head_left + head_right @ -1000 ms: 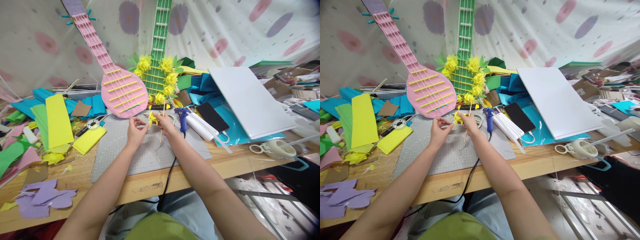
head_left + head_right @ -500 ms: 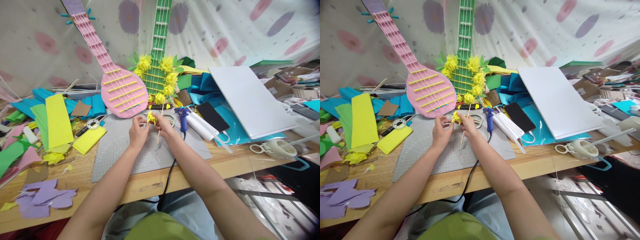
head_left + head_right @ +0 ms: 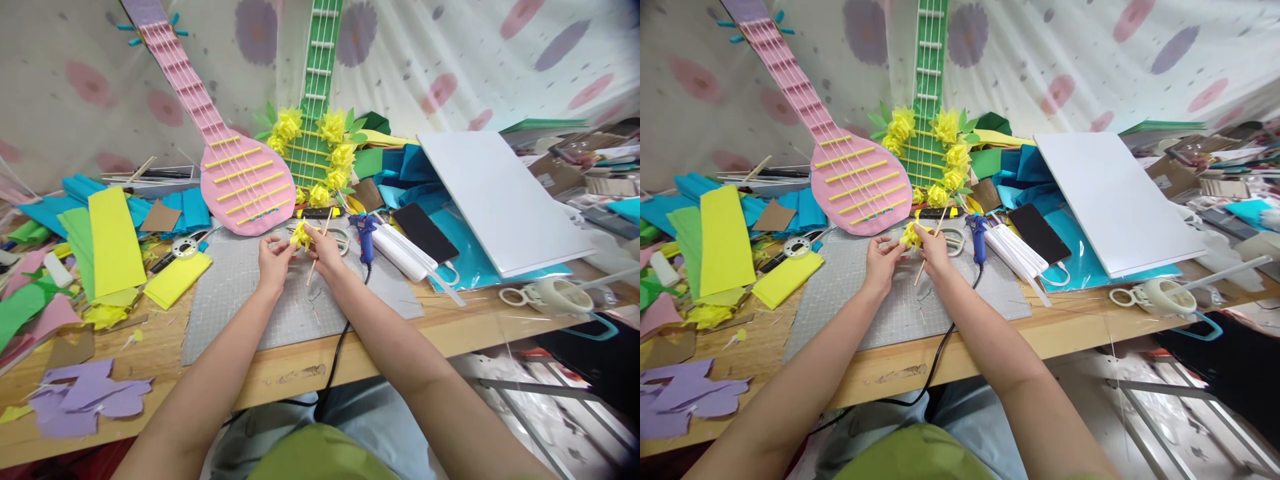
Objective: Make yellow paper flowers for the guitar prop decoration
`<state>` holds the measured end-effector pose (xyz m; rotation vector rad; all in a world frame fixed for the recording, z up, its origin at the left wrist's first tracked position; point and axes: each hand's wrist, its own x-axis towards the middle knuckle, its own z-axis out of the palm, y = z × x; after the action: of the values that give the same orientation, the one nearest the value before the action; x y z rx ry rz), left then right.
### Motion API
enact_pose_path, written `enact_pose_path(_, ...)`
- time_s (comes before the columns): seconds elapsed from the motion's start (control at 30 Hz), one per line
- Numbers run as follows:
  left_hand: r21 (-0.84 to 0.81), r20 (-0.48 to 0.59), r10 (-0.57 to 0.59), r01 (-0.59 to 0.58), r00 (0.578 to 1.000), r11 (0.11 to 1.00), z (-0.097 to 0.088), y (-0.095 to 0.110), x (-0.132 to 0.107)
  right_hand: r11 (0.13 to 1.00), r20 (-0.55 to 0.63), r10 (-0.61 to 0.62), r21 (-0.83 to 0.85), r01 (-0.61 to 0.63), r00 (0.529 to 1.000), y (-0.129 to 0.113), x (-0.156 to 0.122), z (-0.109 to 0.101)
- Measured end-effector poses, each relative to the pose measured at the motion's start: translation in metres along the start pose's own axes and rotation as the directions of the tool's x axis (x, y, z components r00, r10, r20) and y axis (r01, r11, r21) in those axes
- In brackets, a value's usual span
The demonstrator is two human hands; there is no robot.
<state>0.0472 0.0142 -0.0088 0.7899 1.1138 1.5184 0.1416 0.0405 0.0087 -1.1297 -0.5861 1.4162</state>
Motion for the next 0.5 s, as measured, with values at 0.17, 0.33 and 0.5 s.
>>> enact_pose_path(0.17,0.04,0.009,0.022,-0.022,1.0,0.999,-0.0014,0.0005,0.0012,0.999,0.003,-0.03,-0.028,0.03,1.0,0.0021,0.0015,-0.001)
enact_pose_path(0.33,0.06,0.026,-0.003,0.001,1.0,0.998,-0.0006,0.0041,0.0013,0.999,-0.025,-0.022,-0.027,0.021,0.999,0.0024,0.0016,-0.0006)
enact_pose_path(0.5,0.044,0.013,-0.024,0.023,1.0,0.999,0.0012,0.0086,-0.0022,0.997,-0.035,-0.052,-0.064,0.05,0.998,0.0019,-0.001,0.0014)
